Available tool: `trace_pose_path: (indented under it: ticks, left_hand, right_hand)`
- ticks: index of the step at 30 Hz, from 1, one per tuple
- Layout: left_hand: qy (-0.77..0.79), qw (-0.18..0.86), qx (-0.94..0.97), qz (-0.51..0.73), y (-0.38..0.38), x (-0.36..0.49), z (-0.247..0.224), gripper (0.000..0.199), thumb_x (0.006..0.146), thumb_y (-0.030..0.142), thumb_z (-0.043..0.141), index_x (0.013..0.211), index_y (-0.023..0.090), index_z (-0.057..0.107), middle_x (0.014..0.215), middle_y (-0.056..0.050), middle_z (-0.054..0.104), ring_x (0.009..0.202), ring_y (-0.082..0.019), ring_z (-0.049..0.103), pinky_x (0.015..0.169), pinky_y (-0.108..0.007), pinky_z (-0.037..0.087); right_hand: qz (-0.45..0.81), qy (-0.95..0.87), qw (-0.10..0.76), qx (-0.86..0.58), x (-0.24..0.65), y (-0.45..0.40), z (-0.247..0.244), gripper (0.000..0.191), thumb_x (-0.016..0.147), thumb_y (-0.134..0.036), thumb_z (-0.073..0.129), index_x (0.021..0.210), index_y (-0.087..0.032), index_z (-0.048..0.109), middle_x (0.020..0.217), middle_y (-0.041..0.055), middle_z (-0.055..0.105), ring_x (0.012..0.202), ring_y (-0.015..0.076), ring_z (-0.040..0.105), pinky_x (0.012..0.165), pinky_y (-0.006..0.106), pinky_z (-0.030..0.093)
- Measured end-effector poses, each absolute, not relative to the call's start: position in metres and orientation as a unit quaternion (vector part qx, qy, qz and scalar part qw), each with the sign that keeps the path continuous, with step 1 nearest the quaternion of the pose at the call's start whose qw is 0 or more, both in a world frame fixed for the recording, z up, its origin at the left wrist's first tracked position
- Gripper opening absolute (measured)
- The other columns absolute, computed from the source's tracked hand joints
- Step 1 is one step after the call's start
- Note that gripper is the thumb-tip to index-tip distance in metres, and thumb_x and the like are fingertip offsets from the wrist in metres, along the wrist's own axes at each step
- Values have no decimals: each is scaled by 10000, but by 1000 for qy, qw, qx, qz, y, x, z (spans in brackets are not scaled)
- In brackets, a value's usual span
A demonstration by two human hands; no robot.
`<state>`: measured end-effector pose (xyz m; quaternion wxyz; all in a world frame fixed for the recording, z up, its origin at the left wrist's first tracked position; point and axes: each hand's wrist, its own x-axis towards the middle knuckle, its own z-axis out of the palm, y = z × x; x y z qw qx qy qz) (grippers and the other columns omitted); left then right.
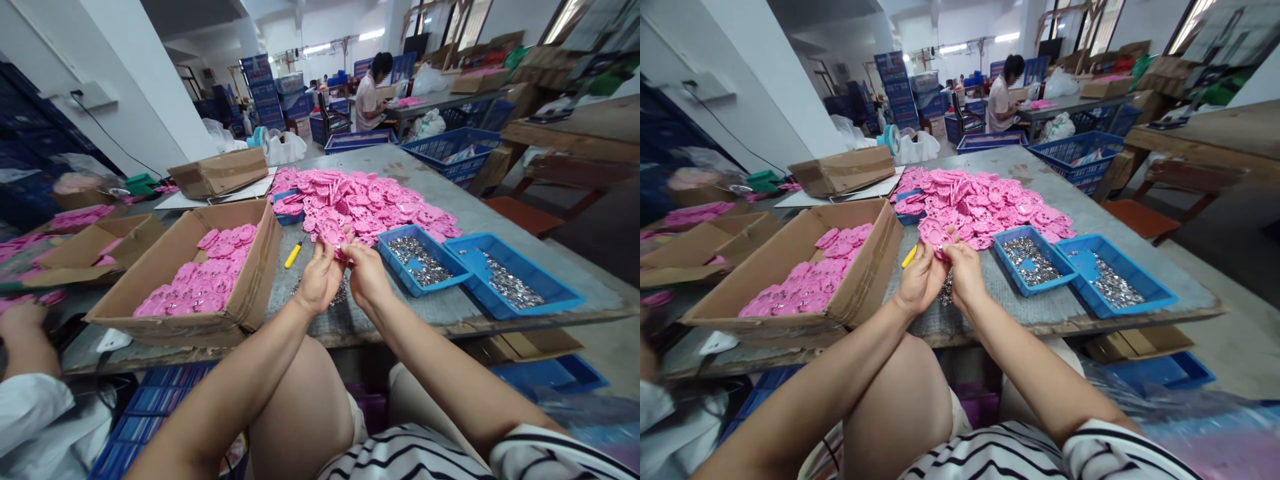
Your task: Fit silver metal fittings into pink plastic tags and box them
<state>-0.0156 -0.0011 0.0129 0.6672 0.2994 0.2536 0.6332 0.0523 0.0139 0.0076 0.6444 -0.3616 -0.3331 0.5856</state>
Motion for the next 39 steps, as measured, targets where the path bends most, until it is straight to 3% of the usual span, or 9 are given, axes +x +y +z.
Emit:
trace_pose_path:
  ticks: [14,30,39]
  left_hand:
    - [249,657,307,641,1,-14,9,408,983,190,330,1342,307,483,1323,-23,602,1295,-127,500,1124,-356,360]
    - [282,647,306,639,3,-15,8,362,965,294,420,1314,261,509,1281,-47,626,1284,-144,511,1100,-339,387]
    - [268,679,298,616,-2,-15,15,418,942,334,359,1274,180,559,1186,-84,671,1225,-208,562,1057,-381,428]
  right_hand:
    - [593,-305,657,-351,43,11,11,149,504,-321,608,497,-223,496,525,-37,483,597,130,426,618,286,403]
    - [571,-338,646,-377,44,15,2,211,490,-351,670,502,-224,502,503,-47,477,567,124,417,598,288,403]
    - [580,-342,650,-352,51,11,-4,265,498,-345,760,520,-210,532,541,-58,470,568,105,413,665,293,404]
